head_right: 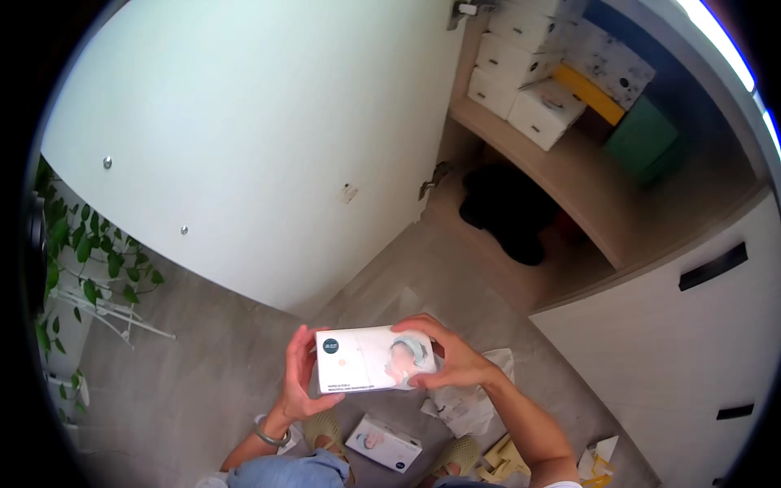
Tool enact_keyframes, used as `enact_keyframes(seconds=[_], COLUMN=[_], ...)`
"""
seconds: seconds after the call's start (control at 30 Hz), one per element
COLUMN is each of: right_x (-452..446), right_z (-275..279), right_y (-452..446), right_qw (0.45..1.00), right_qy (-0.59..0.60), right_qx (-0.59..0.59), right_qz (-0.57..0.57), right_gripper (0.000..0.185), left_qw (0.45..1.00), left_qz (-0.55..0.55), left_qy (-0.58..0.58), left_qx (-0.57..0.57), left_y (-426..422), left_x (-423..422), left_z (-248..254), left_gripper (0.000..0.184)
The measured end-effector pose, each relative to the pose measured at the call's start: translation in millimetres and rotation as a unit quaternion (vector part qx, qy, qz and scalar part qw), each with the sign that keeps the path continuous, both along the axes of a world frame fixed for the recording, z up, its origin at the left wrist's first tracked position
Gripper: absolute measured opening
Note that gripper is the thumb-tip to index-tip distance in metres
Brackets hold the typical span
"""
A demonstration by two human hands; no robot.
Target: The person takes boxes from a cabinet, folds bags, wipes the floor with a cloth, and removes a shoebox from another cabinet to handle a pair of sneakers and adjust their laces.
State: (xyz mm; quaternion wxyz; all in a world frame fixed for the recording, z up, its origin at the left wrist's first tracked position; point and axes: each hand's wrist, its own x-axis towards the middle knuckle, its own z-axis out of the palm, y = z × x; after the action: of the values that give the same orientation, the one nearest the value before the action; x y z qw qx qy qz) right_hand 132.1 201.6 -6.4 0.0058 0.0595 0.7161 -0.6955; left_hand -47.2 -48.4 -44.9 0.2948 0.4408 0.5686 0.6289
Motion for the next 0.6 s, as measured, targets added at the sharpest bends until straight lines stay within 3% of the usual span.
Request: enact_keyframes(seconds=[0.17, 0.23, 0.3, 0.37, 0.5, 0.57, 0.6], right_x=[2, 2, 2, -6, -30, -44, -52], right_z=[17, 29, 57, 89, 141, 153, 152], right_y=[23, 38, 48, 64, 116, 143, 160], right_qw=[0.984, 0.949, 0.880, 0.777, 0.590, 0.544, 0.558], right_qy=[0.041, 0.141, 0.253, 0.354, 0.451, 0.412, 0.380], right_qx=[-0.029, -0.056, -0.051, -0.037, 0.049, 0.098, 0.121], right_qz=[-0.170, -0.278, -0.398, -0.519, -0.668, -0.725, -0.728], right_gripper=[0.074, 0.072, 0.071, 0.068, 0.068, 0.073, 0.070], left_qw=[0.997, 0.990, 0.992, 0.991, 0.990, 0.991, 0.991], left_qz=[0.055, 0.035, 0.046, 0.041, 0.031, 0.021, 0.021], left_qy=[-0.055, -0.129, -0.117, -0.112, -0.125, -0.120, -0.120], left_qx=[0.000, -0.044, -0.031, -0.057, -0.054, -0.064, -0.063], left_y=[7, 2, 1, -4, -7, -8, -8], left_x=[7, 4, 6, 6, 6, 6, 6], left_z=[8, 7, 6, 4, 1, 0, 2], left_gripper=[0.095, 0.085, 0.075, 0.069, 0.065, 0.062, 0.062])
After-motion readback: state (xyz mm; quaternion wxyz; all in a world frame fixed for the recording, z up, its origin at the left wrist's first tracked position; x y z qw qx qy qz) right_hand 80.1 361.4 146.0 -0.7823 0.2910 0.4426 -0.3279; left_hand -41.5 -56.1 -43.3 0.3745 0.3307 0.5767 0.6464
